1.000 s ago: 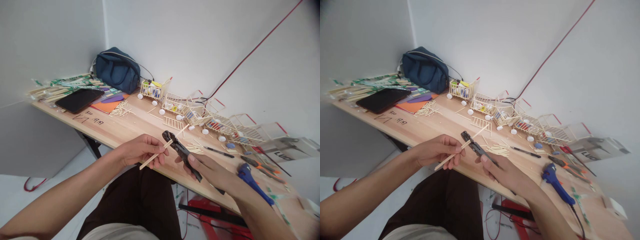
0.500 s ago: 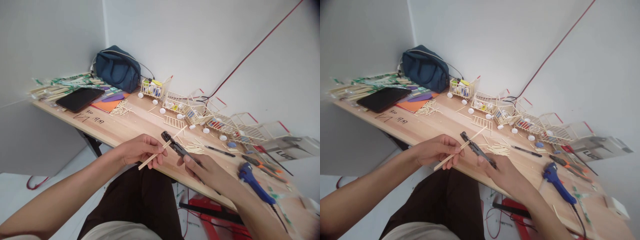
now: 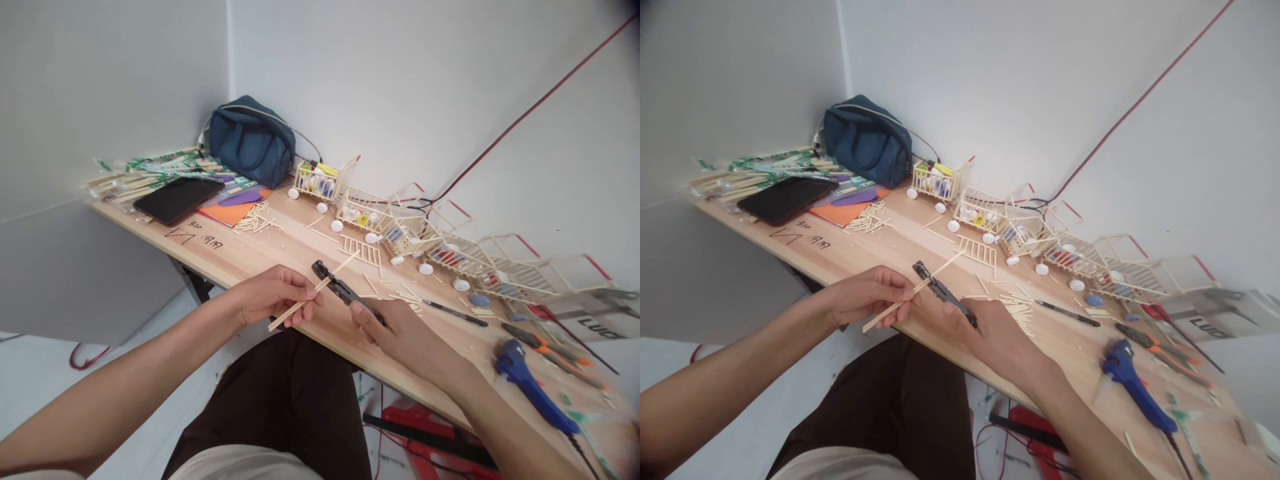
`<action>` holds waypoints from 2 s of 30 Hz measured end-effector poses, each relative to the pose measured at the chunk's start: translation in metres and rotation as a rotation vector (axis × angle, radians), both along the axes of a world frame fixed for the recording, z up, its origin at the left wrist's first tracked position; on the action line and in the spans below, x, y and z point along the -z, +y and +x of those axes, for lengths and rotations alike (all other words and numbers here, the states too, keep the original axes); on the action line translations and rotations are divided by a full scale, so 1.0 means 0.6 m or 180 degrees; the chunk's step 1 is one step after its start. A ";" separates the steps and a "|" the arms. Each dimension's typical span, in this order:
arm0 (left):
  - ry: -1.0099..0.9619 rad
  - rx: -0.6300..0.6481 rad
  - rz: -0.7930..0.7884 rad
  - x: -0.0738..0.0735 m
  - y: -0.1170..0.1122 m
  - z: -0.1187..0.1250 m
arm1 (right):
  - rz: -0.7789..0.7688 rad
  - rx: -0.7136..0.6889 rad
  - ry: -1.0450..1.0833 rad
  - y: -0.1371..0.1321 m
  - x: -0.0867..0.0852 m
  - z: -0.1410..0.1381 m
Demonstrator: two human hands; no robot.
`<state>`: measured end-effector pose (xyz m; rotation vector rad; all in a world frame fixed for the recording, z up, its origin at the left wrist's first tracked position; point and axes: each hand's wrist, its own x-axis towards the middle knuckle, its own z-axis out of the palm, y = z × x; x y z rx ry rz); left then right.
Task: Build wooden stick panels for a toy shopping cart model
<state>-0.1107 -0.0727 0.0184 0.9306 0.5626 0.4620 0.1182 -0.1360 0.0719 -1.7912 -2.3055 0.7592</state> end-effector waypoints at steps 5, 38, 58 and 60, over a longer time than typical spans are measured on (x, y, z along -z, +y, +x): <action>-0.0025 -0.0123 0.0055 0.001 0.005 -0.018 | 0.0108 -0.0067 -0.0116 0.016 0.010 -0.012; 0.0559 -0.0730 0.0373 -0.008 0.023 -0.068 | 0.0388 -0.0108 -0.0399 0.093 0.049 -0.075; 0.1543 -0.0984 0.3028 -0.051 0.074 0.057 | 0.1190 0.1659 0.1803 0.078 0.015 0.148; 0.1699 -0.0824 0.3435 -0.036 0.091 0.100 | 0.1247 0.1728 0.1871 0.081 0.021 0.159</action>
